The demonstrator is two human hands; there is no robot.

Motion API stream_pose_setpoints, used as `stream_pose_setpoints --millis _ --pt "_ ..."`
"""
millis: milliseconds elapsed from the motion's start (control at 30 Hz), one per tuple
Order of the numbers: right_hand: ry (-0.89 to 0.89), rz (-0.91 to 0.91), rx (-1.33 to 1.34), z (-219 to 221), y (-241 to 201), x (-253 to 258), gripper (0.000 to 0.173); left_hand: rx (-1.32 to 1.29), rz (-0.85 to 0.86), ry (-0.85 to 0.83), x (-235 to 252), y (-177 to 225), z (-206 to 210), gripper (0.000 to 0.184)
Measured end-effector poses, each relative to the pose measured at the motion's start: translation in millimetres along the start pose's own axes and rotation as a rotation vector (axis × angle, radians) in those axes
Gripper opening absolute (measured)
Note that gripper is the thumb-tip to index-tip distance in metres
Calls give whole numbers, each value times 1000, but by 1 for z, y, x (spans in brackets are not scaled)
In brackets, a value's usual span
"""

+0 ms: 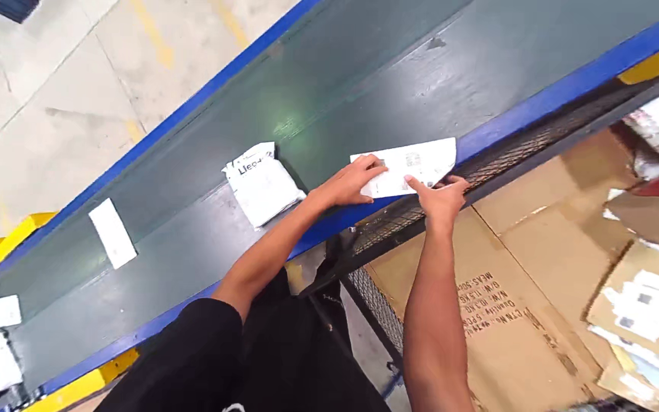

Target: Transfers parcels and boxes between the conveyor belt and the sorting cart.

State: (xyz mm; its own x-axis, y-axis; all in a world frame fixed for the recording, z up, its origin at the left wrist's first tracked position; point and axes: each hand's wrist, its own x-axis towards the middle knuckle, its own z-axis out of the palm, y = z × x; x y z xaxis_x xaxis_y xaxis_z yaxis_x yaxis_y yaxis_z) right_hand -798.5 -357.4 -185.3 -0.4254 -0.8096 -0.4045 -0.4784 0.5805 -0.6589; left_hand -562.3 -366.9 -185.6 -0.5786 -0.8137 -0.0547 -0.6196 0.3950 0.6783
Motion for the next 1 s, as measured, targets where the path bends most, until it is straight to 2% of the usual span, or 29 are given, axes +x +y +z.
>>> stream_pose_setpoints --millis 67,133,167,233,267,333,400,467,500,533,567,600,667,700,733,767,800,867,933,967,1000 --pt "-59 52 142 2 12 -6 86 84 -128 204 -38 0 -32 75" --pt "-95 85 378 0 20 -16 56 259 -356 337 -81 -16 -70 100" --pt "-106 105 547 -5 21 -22 52 310 -494 317 -99 -31 -86 116" --pt "-106 91 834 -28 27 -31 63 247 -701 241 -119 -56 -104 127" --pt "-85 58 942 -45 36 -34 68 190 -755 219 -122 -60 -108 123" --pt "40 -5 1080 -104 75 -36 63 48 -787 152 -110 -47 -109 110" --pt "308 -16 1072 -179 138 -39 57 -29 -727 85 -109 -33 -105 95" --pt "667 73 1044 -250 206 -48 59 -95 -653 108 -114 -25 -94 82" --pt "784 136 1072 -277 234 -54 64 -132 -626 144 -119 -20 -88 75" --pt "819 208 1071 -293 251 -65 70 -177 -588 183 -123 -12 -81 69" --pt "792 236 989 -296 253 -76 73 -232 -539 227 -121 2 -75 61" --pt "686 193 846 -287 245 -93 71 -297 -488 265 -116 22 -65 54" --pt "261 12 650 -238 209 -139 67 -450 -398 270 -103 71 -40 44" --pt "5 -59 646 -208 188 -161 72 -524 -353 242 -92 100 -22 41" --pt "-235 -93 685 -177 168 -183 85 -571 -314 195 -84 129 -1 41" --pt "-382 -84 753 -150 150 -201 97 -591 -270 131 -75 157 19 43" --pt "-413 -50 812 -133 135 -210 96 -596 -223 57 -67 181 35 49" --pt "-274 2 871 -134 124 -200 65 -636 -148 -30 -60 210 45 74" --pt "-102 -87 870 -180 133 -157 45 -652 -111 101 -65 208 31 85" --pt "-24 -153 915 -211 136 -128 30 -587 -137 208 -75 193 17 82" --pt "27 -233 1002 -243 133 -94 27 -465 -198 305 -92 173 2 80"
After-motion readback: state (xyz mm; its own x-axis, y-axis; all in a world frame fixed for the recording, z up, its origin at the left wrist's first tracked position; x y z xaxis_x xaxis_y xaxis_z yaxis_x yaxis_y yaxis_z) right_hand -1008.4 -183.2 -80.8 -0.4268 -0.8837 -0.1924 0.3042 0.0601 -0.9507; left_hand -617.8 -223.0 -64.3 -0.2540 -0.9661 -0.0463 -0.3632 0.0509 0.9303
